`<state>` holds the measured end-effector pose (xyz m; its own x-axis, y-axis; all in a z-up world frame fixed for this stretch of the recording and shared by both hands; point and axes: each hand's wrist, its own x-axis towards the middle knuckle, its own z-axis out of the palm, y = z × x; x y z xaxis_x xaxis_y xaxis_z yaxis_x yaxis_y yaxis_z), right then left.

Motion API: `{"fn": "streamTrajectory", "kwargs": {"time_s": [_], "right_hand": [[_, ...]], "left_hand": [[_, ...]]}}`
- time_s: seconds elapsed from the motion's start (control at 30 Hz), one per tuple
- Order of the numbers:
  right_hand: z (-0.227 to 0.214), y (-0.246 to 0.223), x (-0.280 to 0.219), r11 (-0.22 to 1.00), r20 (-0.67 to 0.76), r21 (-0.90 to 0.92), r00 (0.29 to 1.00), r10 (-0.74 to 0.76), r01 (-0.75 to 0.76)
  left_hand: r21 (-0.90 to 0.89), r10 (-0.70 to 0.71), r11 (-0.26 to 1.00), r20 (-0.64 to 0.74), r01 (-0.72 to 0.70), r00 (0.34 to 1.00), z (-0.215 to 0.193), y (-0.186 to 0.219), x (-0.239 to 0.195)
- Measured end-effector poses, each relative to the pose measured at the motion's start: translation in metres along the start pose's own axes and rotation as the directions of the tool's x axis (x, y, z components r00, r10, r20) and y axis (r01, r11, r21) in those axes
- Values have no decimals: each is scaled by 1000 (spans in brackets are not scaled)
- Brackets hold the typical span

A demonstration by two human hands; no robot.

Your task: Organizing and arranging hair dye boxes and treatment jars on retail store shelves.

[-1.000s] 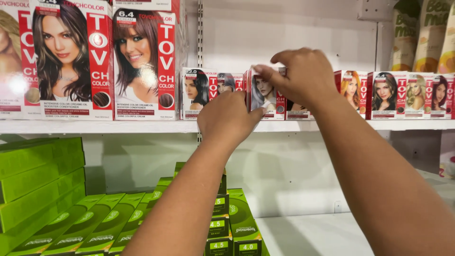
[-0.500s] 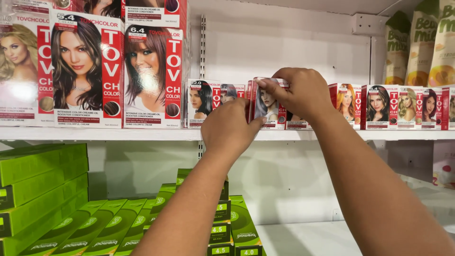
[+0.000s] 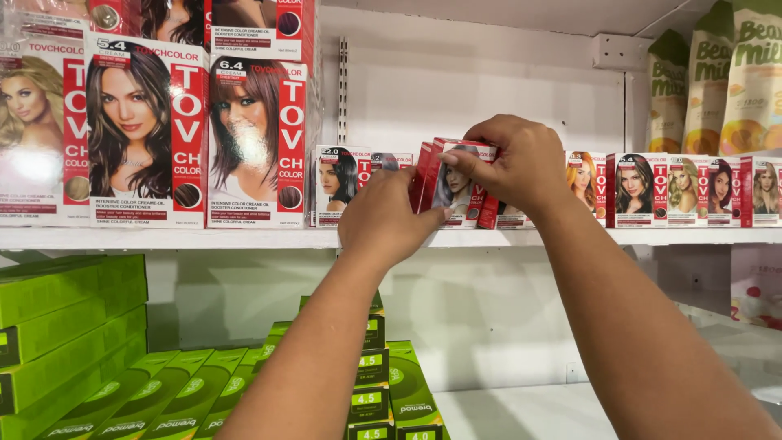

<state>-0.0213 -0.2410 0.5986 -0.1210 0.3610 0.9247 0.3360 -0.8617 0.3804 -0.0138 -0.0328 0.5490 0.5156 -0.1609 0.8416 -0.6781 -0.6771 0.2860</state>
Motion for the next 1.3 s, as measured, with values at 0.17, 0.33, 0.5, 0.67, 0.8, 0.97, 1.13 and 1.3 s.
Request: {"fn": "streamTrajectory", "kwargs": {"time_s": [0.17,0.33,0.5,0.67,0.8,0.97,1.13,1.3], "right_hand": [[-8,-9,-2,995,-71,-59,994,-86,82],[-7,-11,-11,976,-196,-164,965,-173,141],[-4,-14,-18,971,-378,-187,901,-214,152],[-16,-16,-18,980,-430,-159,885,-178,120],[-32,-30,-22,964,-449,-190,856,-254,186],[-60,-52,-44,952,-425,-218,858,-289,213],[-86,-59,-82,947,-346,-253,895,-282,201],[-103,-56,-131,971,-270,-219,951,-151,93]], "left_hand": [[-84,19,996,-44,-23,999,4,-8,2],[-212,85,973,-28,-89,996,0,-5,-3],[-153,154,971,-187,-183,970,4,-7,-10],[-246,210,926,-294,-286,933,7,-15,-20],[-273,389,790,-469,-549,793,14,-18,-33],[-210,448,779,-472,-591,759,11,-4,-71],[-169,489,760,-488,-627,724,26,16,-104],[-261,430,823,-295,-505,853,47,41,-135]]}}
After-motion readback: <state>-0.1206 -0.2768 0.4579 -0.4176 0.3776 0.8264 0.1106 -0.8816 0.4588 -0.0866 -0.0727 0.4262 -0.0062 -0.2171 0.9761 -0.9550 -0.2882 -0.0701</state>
